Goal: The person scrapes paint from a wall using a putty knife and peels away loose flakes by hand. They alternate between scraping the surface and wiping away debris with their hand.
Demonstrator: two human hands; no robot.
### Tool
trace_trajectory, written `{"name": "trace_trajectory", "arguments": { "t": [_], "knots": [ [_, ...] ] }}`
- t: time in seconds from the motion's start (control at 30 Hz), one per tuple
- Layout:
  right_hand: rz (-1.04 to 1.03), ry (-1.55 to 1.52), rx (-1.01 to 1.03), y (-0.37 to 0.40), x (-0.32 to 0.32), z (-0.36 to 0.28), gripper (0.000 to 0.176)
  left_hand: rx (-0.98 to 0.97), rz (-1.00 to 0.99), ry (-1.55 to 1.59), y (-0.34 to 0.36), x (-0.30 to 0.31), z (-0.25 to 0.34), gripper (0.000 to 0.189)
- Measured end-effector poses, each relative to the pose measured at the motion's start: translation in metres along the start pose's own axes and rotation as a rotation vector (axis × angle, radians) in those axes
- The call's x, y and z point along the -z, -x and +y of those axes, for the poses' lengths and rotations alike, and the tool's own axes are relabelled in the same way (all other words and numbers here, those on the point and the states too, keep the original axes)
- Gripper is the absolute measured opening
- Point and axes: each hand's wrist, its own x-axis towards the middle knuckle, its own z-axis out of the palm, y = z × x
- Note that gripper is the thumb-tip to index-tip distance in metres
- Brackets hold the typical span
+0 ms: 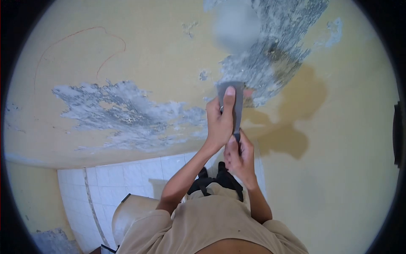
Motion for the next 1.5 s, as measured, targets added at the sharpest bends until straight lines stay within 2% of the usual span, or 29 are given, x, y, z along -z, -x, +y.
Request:
{"name": "trace_trajectory", "arguments": {
  "t": [0.03, 0.13, 0.33, 0.43, 0.5, 0.57, 0.67, 0.73, 0.83, 0.97, 1.07, 1.13, 1.37, 1.5],
  "knots": [
    [-0.009, 0.030, 0.025, -0.003, 0.002, -0.003, 0.022, -0.070, -0.022, 0.002, -0.004, -0.001, 0.003, 0.054],
    [-0.017, 0.044, 0.020, 0.000, 0.004, 0.003, 0.022, 0.020, -0.016, 0.068, 0.003, -0.002, 0.007, 0.054],
    [-0.009, 0.065, 0.010, 0.000, 0.003, -0.003, 0.024, -0.014, -0.045, 0.064, -0.004, -0.001, 0.010, 0.054],
    [0.016, 0.062, 0.038, -0.007, 0.004, -0.001, 0.024, 0.033, 0.000, 0.033, 0.001, -0.002, -0.002, 0.054],
    [0.010, 0.084, 0.059, -0.015, 0.006, -0.011, 0.024, -0.016, -0.018, 0.048, -0.012, -0.006, 0.006, 0.054],
    [0.004, 0.059, -0.011, -0.007, 0.007, -0.012, 0.024, -0.001, -0.045, 0.090, -0.007, -0.007, 0.008, 0.056],
    [0.001, 0.088, -0.045, 0.002, 0.010, -0.019, 0.023, 0.070, 0.014, 0.166, 0.001, -0.014, 0.005, 0.057],
    [-0.001, 0.112, -0.036, -0.001, 0.009, -0.025, 0.023, 0.015, 0.003, 0.145, -0.004, -0.015, 0.011, 0.056],
    [0.022, 0.155, -0.026, 0.003, 0.013, -0.032, 0.023, 0.078, 0.049, 0.249, 0.005, -0.025, 0.014, 0.054],
    [-0.036, 0.196, 0.071, -0.005, 0.028, -0.022, 0.024, 0.036, 0.070, 0.228, 0.002, -0.029, 0.013, 0.055],
    [-0.081, 0.219, 0.010, -0.009, 0.037, -0.027, 0.026, 0.035, 0.112, 0.256, -0.001, -0.034, 0.014, 0.055],
    [-0.093, 0.364, 0.039, -0.008, 0.046, -0.030, 0.027, 0.069, 0.145, 0.298, 0.006, -0.042, 0.010, 0.055],
    [-0.173, 0.455, 0.128, -0.021, 0.052, -0.045, 0.025, 0.000, 0.203, 0.317, 0.000, -0.047, 0.019, 0.055],
    [-0.247, 0.311, -0.026, -0.013, 0.064, -0.042, 0.026, -0.036, 0.226, 0.286, 0.001, -0.048, 0.010, 0.056]
  ]
}}
